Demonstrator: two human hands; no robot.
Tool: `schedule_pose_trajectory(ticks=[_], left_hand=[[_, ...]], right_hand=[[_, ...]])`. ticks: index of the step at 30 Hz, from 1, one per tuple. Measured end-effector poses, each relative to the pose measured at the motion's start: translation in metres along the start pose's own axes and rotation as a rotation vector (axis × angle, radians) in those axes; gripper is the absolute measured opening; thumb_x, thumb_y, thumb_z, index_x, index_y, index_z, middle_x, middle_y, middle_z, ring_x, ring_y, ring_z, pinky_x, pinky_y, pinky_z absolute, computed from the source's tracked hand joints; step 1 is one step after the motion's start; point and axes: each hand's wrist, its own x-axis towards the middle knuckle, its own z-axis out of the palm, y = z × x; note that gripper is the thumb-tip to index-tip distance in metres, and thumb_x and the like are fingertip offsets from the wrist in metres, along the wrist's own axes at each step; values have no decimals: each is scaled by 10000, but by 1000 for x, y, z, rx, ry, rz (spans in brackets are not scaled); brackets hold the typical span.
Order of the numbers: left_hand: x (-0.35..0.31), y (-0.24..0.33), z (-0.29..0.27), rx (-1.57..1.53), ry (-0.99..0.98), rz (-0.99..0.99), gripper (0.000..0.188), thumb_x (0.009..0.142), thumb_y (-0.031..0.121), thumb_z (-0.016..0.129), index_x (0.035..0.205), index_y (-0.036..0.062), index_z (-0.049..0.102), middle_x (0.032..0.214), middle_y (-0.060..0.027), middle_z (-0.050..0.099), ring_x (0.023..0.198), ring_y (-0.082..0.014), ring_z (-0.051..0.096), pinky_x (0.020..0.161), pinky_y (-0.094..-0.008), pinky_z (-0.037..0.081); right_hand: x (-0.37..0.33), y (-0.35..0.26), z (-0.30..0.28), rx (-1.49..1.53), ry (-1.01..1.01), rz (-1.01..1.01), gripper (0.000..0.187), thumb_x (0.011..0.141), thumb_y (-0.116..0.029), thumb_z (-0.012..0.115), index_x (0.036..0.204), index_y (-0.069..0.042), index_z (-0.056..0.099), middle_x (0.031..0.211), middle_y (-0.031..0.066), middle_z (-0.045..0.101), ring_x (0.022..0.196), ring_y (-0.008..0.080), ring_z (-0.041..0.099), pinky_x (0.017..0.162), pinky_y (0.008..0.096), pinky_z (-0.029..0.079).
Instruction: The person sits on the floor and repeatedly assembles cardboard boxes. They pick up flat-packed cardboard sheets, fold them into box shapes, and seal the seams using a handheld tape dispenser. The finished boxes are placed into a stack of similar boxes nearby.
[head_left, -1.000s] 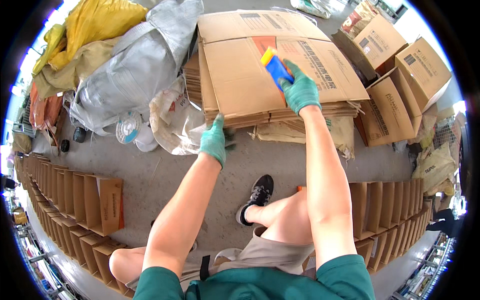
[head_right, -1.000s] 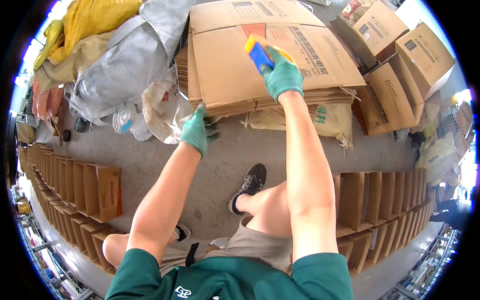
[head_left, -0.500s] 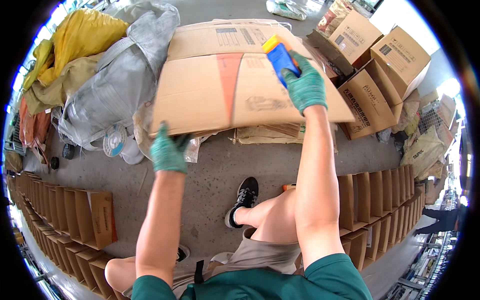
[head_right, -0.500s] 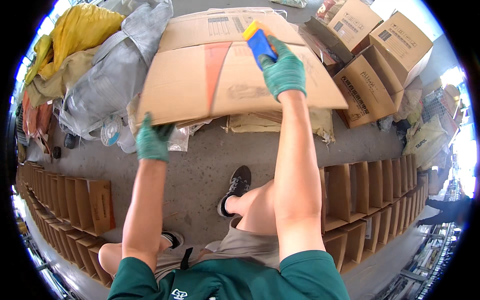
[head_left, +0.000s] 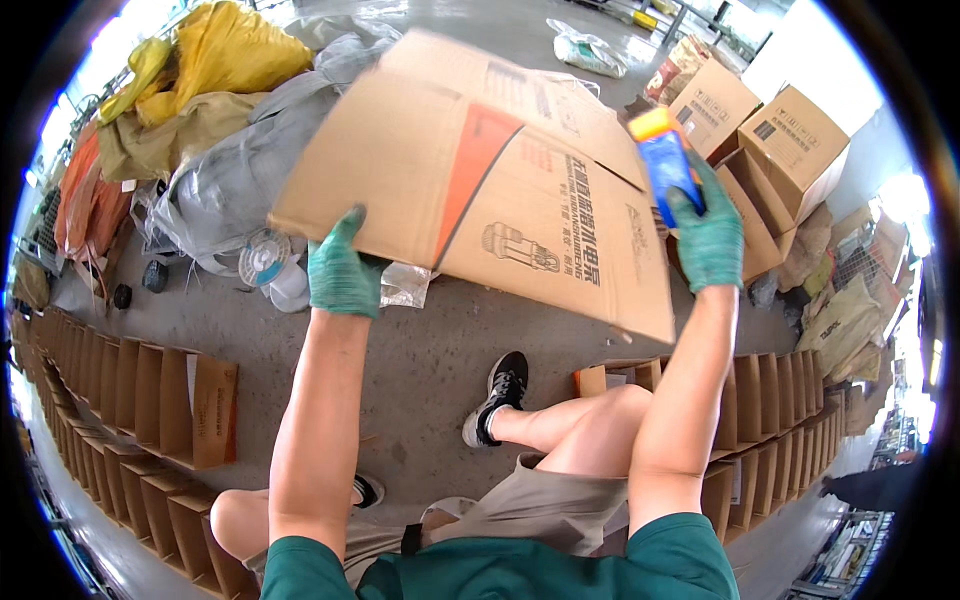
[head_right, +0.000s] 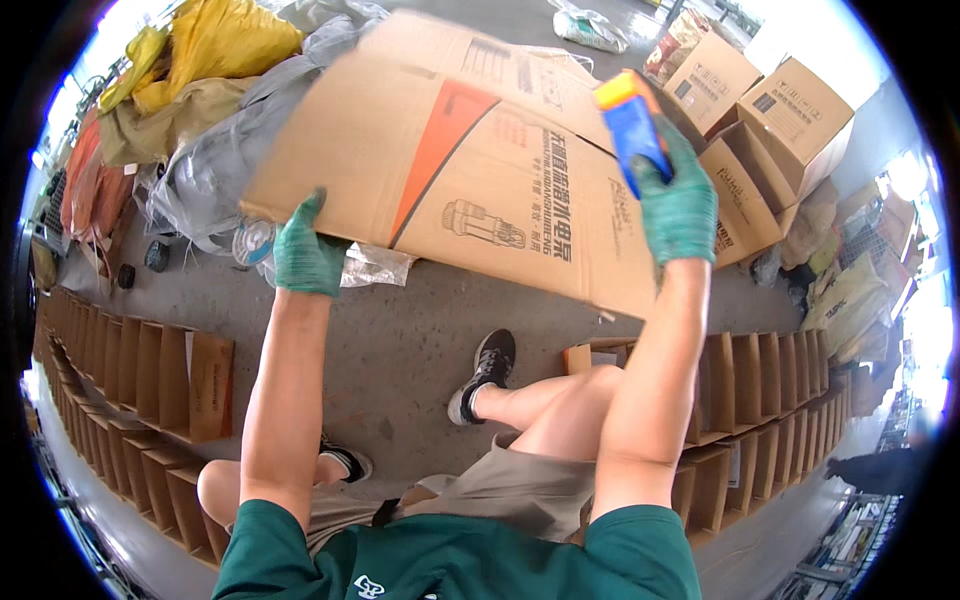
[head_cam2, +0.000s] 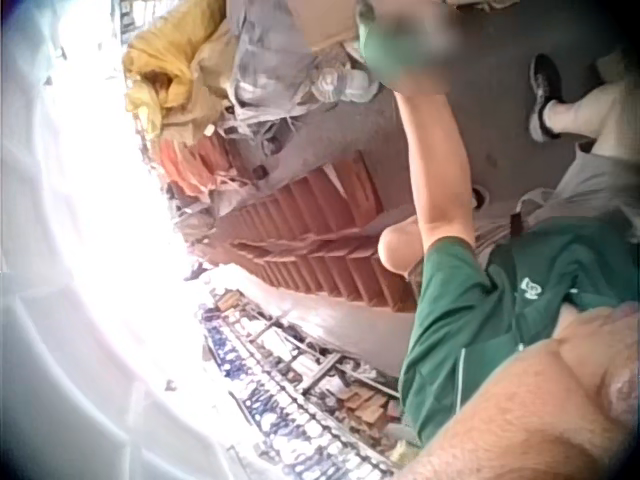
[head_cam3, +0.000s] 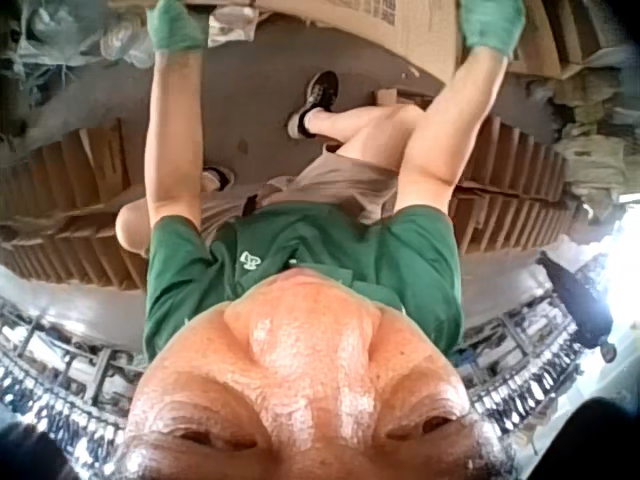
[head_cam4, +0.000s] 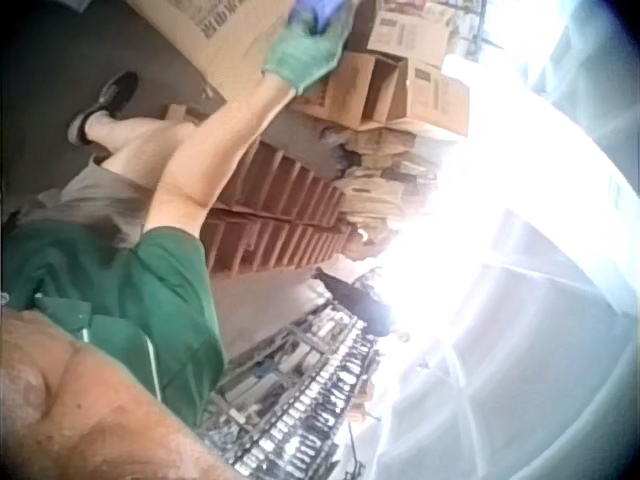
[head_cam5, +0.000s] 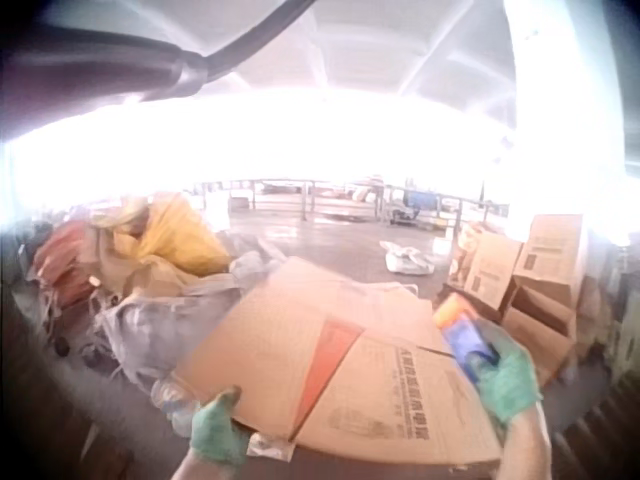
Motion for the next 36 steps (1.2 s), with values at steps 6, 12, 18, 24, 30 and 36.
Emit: schedule_pose_trajectory(ticks=[6,12,18,24,30,36], left_hand=[[-48,138,109,151,-40,750,619,852,104,792,1404,56,517,1260,-112,649,1121,-241,630,1004,-377,514],[-100,274,55,876,246,1128,529,966,289,701,1407,51,533,1278,-133,654,1132,-243,640,996,-372,514],[-191,412,-107,1144,523,1226,510,983,303,674,1397,39,536,1326,-142,626,1189,-267,602,1040,-411,476],[-306,513,-211,1437,713,1200,495,1000,316,646,1387,26,540,1374,-150,599,1247,-292,564,1084,-450,439],[-317,535,-257,355,431,1013,546,959,296,701,1401,27,527,1451,-145,539,1352,-310,471,1135,-524,381],[-336,557,-256,450,446,1014,599,977,353,669,1464,63,476,1493,-119,505,1359,-302,465,1154,-518,358]], right_hand=[[17,-10,-63,9,149,93,550,939,-96,705,1463,-123,539,1371,102,631,1183,194,615,1028,324,485],[39,72,-23,77,-43,21,545,921,-129,723,1442,-136,564,1330,120,662,1116,192,657,983,324,506],[47,53,115,-355,-297,24,496,893,-261,707,1379,-220,615,1273,156,678,1170,366,637,1003,436,492],[48,85,224,-555,-471,-49,535,897,-289,683,1419,-269,565,1333,144,642,1235,355,594,1067,481,442],[61,31,270,-136,-340,-326,610,912,-293,678,1469,-124,496,1449,207,537,1310,402,532,1125,470,407],[44,-175,249,995,-667,-225,665,961,-299,697,1490,3,429,1384,157,588,1288,236,542,1109,346,405]])
